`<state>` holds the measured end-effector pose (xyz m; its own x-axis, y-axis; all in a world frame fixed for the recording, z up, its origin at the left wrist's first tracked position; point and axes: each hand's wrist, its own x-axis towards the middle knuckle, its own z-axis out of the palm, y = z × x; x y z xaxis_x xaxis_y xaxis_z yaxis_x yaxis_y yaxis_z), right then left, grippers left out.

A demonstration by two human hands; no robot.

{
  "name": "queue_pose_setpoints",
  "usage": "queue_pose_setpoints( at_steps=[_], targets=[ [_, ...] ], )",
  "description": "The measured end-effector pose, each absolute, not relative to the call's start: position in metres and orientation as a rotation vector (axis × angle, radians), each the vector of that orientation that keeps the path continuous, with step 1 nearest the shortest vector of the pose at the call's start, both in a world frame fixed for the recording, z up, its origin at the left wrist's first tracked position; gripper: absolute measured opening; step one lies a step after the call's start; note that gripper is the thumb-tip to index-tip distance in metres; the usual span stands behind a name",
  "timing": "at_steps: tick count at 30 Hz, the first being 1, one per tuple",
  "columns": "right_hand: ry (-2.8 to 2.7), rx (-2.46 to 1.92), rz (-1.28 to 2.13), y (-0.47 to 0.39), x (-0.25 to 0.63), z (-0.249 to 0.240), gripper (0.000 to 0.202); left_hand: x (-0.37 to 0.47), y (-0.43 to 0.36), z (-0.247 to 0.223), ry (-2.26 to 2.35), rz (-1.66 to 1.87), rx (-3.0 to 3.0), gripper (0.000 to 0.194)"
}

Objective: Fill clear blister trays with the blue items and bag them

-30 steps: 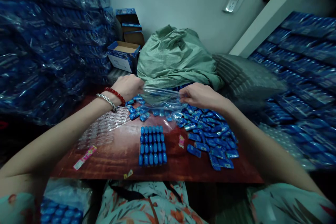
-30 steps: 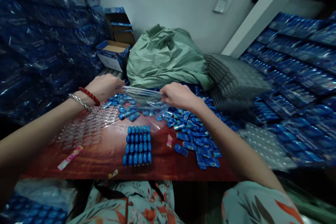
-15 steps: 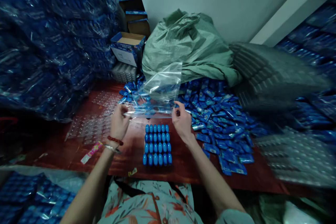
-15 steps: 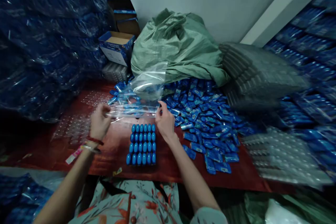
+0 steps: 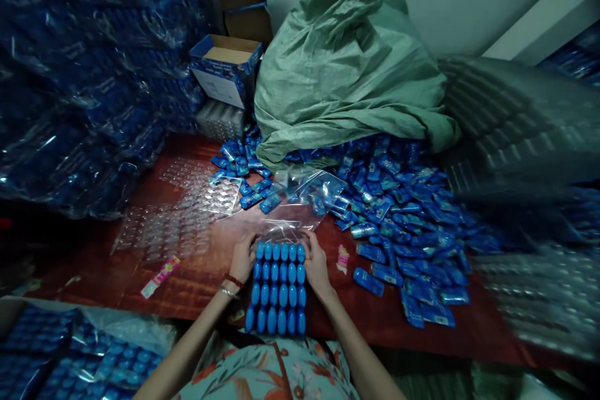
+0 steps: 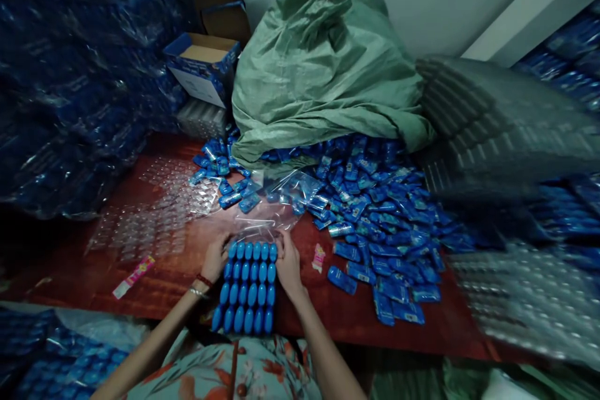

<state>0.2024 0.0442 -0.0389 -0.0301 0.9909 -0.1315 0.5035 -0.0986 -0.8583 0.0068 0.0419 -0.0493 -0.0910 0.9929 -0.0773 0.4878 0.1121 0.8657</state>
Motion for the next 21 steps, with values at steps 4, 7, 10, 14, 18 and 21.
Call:
queue_pose_setpoints(
  at_steps=[4,7,10,14,18,21],
  targets=[
    [-1.509,-1.688,1.133,0.031,0.2,-0.04,0.041,0.007,0.025,-0.05,1.687,0.934,1.341,0.026],
    [-1.401,-1.699,1.119,0.034,0.199,-0.045,0.043,0.01,0.024,-0.053,1.708,1.026,1.18,0.028],
    [-1.323,-1.775,1.095,0.039,0.2,-0.049,0.043,0.011,0.027,-0.057,1.751,1.051,1.043,0.023],
    [-1.358,-1.821,1.137,0.039,0.208,-0.05,0.039,0.005,0.026,-0.055,1.74,0.955,1.167,0.016],
    [-1.455,-1.839,1.206,0.038,0.223,-0.051,0.026,-0.004,0.023,-0.047,1.705,0.66,1.403,0.013],
    [-1.485,-1.836,1.249,0.037,0.23,-0.051,0.023,-0.007,0.024,-0.043,1.591,0.525,1.485,0.012]
  ],
)
